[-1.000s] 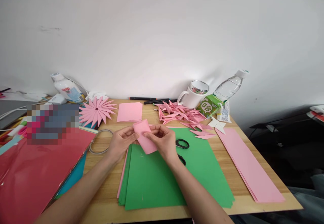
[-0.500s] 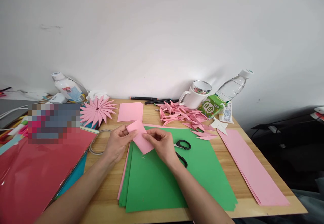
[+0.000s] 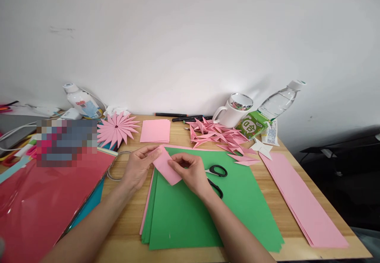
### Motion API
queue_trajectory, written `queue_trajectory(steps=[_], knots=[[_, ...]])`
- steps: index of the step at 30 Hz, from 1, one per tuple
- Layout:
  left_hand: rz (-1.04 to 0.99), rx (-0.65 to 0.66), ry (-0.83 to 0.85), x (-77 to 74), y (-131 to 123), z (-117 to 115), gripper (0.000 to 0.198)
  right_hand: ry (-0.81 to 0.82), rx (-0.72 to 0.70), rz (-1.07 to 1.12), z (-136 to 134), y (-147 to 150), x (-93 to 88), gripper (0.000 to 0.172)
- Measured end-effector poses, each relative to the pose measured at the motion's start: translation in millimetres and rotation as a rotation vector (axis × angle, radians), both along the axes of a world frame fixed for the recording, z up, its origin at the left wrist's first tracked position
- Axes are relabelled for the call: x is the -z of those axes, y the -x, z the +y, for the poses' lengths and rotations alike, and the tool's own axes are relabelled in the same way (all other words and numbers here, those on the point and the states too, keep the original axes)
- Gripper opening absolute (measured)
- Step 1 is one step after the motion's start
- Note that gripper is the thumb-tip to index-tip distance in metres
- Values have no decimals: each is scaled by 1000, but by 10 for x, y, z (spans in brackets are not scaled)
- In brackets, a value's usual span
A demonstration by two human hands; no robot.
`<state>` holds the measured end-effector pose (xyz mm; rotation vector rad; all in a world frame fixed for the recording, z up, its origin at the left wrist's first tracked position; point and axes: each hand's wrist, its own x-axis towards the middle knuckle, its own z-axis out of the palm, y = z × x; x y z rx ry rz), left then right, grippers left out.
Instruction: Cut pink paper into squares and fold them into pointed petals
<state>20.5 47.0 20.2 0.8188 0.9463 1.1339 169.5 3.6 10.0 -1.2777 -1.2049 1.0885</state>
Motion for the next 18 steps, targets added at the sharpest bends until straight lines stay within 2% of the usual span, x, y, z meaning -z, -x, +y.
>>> queue_trajectory(steps=[5,18], knots=[[50,15,-59,7,15,6,24,14,-45,-15,-1,-3,-4,25],[32,-2,-50,-2,8,10,21,29,-73,2,0,-7,-1,23]])
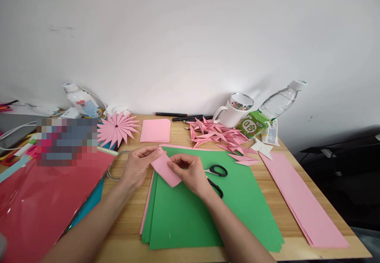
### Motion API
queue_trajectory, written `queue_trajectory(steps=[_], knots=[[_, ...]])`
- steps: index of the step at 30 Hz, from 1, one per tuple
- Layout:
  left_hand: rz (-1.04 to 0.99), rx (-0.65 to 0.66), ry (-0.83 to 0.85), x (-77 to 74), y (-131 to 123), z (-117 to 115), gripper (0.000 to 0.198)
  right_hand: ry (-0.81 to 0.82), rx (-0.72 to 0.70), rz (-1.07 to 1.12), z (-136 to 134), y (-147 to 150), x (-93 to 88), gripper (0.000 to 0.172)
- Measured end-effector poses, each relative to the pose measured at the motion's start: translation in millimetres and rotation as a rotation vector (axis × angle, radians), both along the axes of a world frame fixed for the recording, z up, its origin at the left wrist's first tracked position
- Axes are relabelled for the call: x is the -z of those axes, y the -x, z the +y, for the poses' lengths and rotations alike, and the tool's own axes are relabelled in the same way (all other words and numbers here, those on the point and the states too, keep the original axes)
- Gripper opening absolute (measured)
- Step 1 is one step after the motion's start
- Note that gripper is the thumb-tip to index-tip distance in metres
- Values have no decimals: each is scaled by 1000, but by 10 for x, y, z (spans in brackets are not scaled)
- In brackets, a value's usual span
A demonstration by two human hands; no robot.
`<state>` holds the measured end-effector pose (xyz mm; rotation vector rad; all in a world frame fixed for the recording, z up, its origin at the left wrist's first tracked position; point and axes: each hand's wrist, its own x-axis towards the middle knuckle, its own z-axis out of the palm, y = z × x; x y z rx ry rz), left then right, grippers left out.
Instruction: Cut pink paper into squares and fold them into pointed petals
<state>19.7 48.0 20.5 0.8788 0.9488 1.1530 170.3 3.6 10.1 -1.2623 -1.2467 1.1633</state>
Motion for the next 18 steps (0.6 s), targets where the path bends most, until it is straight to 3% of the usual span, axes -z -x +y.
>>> queue_trajectory(steps=[18], knots=[[30,44,-42,27,19,9,18,-10,-4,-72,-10,-4,-15,21]])
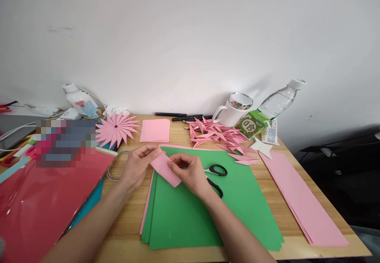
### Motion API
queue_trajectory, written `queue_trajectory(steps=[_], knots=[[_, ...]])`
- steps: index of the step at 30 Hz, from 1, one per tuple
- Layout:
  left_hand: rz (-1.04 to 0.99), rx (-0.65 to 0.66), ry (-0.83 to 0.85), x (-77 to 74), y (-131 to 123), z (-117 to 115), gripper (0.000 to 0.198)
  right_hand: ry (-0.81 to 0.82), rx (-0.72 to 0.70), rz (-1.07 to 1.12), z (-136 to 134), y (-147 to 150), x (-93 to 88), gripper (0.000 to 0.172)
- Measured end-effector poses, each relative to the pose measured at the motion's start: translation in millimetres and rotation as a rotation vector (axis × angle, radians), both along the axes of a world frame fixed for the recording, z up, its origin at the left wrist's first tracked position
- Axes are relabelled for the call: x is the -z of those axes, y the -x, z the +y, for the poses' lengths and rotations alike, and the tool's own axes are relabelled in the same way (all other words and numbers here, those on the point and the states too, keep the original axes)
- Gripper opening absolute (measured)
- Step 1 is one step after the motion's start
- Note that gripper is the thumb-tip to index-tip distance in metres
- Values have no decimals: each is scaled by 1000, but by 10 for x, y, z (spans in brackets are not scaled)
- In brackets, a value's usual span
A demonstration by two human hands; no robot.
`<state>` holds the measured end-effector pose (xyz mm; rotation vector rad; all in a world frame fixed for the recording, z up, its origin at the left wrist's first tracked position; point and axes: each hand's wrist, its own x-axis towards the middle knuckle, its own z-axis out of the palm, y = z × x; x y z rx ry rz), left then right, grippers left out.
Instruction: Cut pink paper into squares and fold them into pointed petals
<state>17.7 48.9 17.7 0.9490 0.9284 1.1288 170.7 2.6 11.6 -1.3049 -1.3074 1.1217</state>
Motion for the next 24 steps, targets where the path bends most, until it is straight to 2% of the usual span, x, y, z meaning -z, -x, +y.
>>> queue_trajectory(steps=[11,18,24], knots=[[-177,-51,12,-63,6,28,25,-10,113,73,30,-14,-39,28],[-211,-141,1,-37,11,55,30,-45,168,115,31,-12,-30,30],[-240,-141,-17,-36,15,64,28,-31,205,142,28,-6,-48,32]])
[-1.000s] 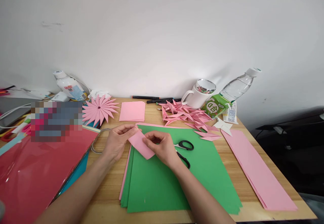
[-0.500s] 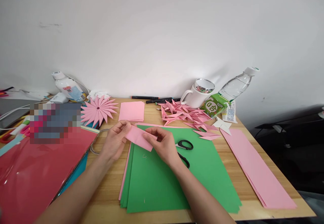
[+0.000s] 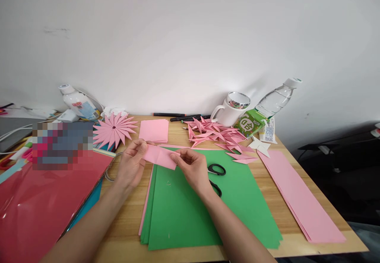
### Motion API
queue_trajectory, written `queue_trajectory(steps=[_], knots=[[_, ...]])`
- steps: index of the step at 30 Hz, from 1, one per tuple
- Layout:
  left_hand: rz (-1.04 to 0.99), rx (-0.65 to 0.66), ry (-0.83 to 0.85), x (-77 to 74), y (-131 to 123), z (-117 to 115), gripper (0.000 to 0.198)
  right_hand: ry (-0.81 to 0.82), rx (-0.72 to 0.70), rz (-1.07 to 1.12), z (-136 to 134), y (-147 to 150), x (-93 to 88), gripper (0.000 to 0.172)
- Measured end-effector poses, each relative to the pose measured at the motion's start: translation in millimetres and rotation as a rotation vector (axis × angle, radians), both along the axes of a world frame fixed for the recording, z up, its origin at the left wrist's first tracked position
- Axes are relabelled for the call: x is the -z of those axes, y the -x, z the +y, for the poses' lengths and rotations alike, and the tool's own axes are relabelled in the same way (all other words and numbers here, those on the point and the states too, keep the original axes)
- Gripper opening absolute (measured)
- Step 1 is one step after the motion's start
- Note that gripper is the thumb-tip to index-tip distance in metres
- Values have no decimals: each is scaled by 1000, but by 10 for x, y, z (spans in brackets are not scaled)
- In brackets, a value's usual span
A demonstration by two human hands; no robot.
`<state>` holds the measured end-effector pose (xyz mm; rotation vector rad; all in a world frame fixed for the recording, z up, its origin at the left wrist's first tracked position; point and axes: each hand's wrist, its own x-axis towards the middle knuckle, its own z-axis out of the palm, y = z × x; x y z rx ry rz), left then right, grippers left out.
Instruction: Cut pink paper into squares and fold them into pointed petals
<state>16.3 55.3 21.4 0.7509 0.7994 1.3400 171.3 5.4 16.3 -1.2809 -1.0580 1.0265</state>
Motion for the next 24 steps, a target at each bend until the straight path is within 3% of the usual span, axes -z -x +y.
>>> queue_trajectory(steps=[15,24], knots=[[20,-89,58,24,-12,19,30,30,79,55,-2,1,-43,31],[-32,-70,126,9,-13,25,35,16,88,48,2,-13,-23,32]])
